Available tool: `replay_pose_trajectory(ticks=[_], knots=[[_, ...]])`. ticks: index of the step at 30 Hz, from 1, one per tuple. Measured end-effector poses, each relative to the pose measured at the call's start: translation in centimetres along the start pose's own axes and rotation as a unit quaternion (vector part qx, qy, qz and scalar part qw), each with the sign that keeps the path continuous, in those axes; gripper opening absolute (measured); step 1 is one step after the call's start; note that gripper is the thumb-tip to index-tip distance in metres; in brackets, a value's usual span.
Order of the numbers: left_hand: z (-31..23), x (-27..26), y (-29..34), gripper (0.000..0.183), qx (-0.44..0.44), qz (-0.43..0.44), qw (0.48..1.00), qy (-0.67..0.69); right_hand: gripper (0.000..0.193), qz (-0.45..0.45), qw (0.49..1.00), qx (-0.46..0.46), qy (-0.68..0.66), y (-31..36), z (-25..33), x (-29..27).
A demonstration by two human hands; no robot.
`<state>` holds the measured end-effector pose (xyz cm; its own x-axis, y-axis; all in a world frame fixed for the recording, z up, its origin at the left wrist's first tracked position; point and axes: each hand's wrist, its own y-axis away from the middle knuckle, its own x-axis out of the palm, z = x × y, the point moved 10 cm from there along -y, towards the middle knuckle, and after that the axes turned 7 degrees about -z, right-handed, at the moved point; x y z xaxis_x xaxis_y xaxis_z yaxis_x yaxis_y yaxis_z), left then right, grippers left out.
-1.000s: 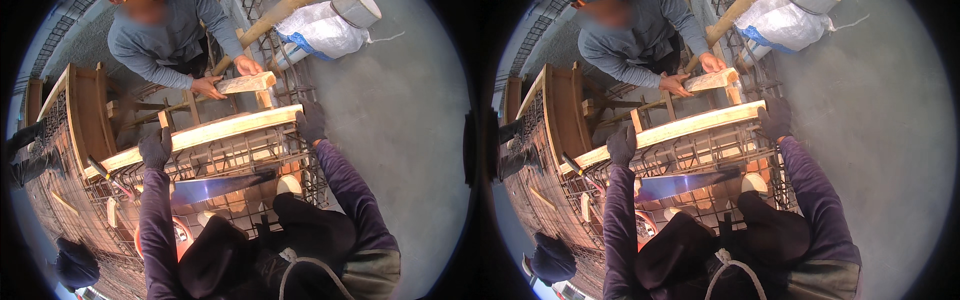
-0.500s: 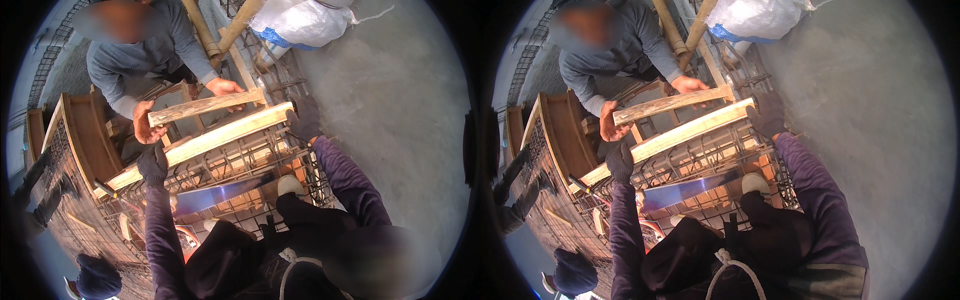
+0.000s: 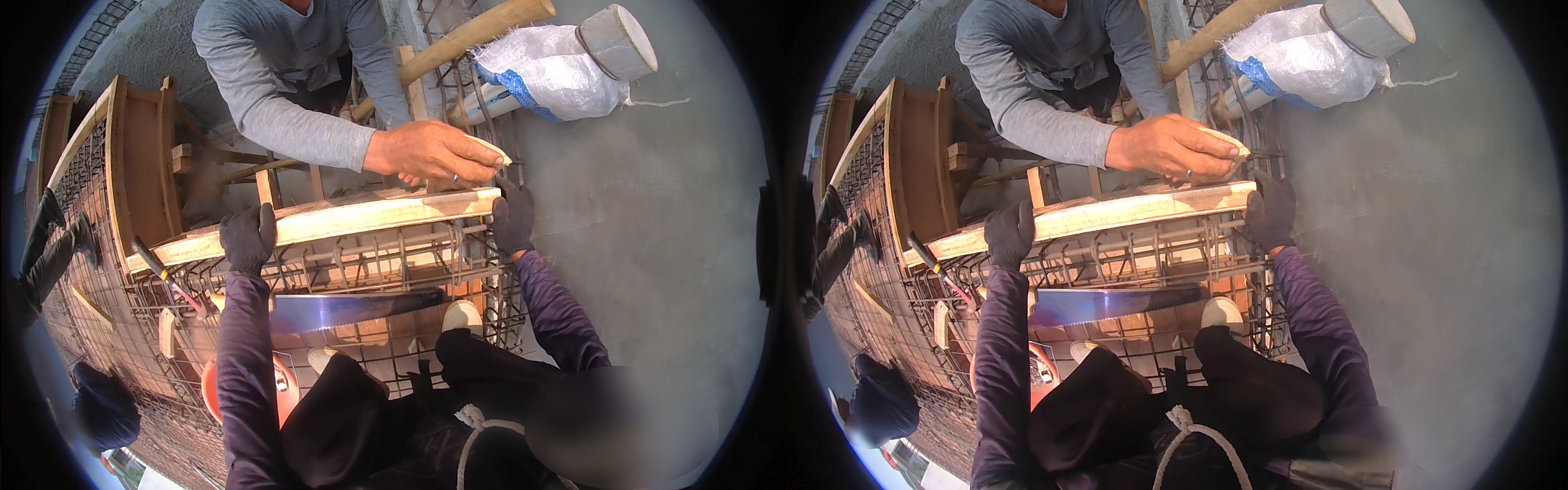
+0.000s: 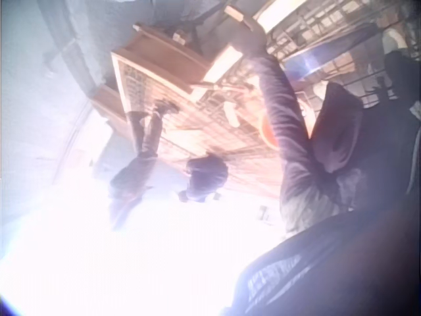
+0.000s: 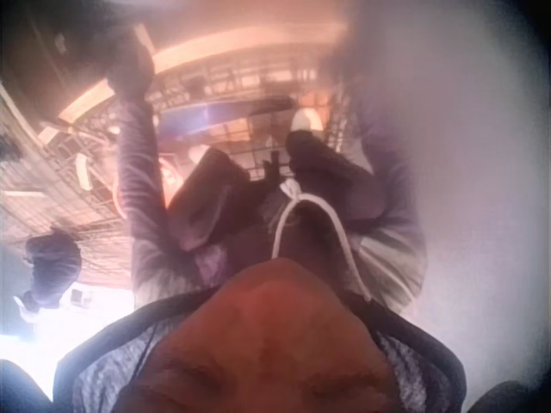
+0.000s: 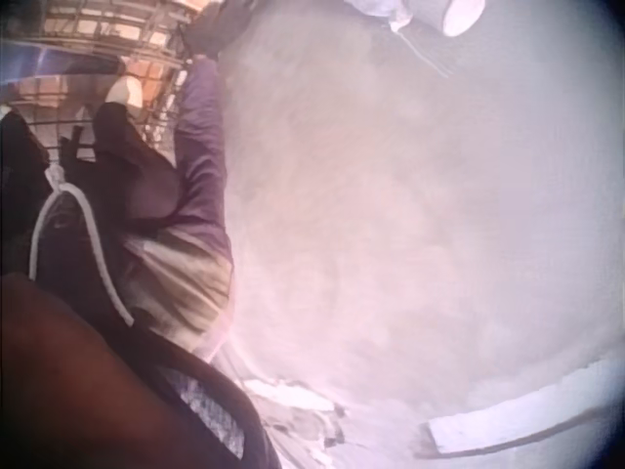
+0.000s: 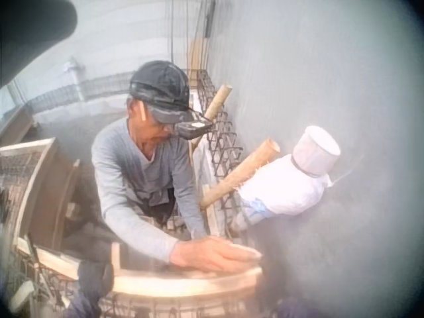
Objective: The person handles a wooden plank and a hand saw on a rebar grid, then picks up nails from a red bucket and places them back. Other workers are visible nearby assembling wooden formwork around the rebar structure.
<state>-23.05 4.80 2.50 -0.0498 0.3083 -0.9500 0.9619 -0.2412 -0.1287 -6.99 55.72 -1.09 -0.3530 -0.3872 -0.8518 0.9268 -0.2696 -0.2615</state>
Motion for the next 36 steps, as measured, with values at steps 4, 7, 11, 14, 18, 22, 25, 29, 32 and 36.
replay_pose_trajectory(ticks=[4,7,11,14,18,22,25,29,32,36], knots=[[0.3,-0.1,0.0,0.045,-0.01,-0.014,1.0,-0.008,0.041,-0.033,0.999,0.034,-0.022,0.5,-1.8,0.4],[0.4,0.0,0.1,0.046,-0.01,-0.01,1.0,0.005,0.039,-0.046,0.999,0.011,0.0,1.0,-1.5,0.3],[0.7,0.1,0.2,0.048,-0.02,-0.001,1.0,-0.005,0.039,-0.021,0.999,0.007,0.028,2.1,-0.5,-0.6],[0.7,0.1,0.3,0.049,-0.021,-0.009,0.999,-0.024,0.041,0.033,0.998,0.02,0.043,2.4,-0.6,-0.5],[1.1,0.6,0.4,0.05,-0.029,-0.001,0.999,-0.015,0.044,0.026,0.996,-0.025,0.076,2.1,0.0,-0.2],[1.0,0.4,0.4,0.051,-0.012,-0.021,1.0,-0.011,0.051,0.013,0.996,-0.003,0.088,2.2,-0.2,-0.1],[0.9,0.3,0.4,0.05,0.001,-0.034,0.999,0.002,0.055,0.033,0.998,0.025,0.057,2.1,-0.3,-0.2],[0.7,0.2,0.6,0.05,0.011,-0.048,0.998,-0.024,0.056,0.018,0.999,0.026,0.032,1.8,0.2,-1.0],[0.4,0.1,0.5,0.051,0.014,-0.04,0.999,0.026,0.056,0.014,0.999,0.025,0.04,1.7,0.3,-0.9],[0.3,0.4,0.5,0.054,0.013,-0.001,1.0,-0.021,0.062,0.013,0.998,0.02,0.051,1.5,0.1,-0.7]])
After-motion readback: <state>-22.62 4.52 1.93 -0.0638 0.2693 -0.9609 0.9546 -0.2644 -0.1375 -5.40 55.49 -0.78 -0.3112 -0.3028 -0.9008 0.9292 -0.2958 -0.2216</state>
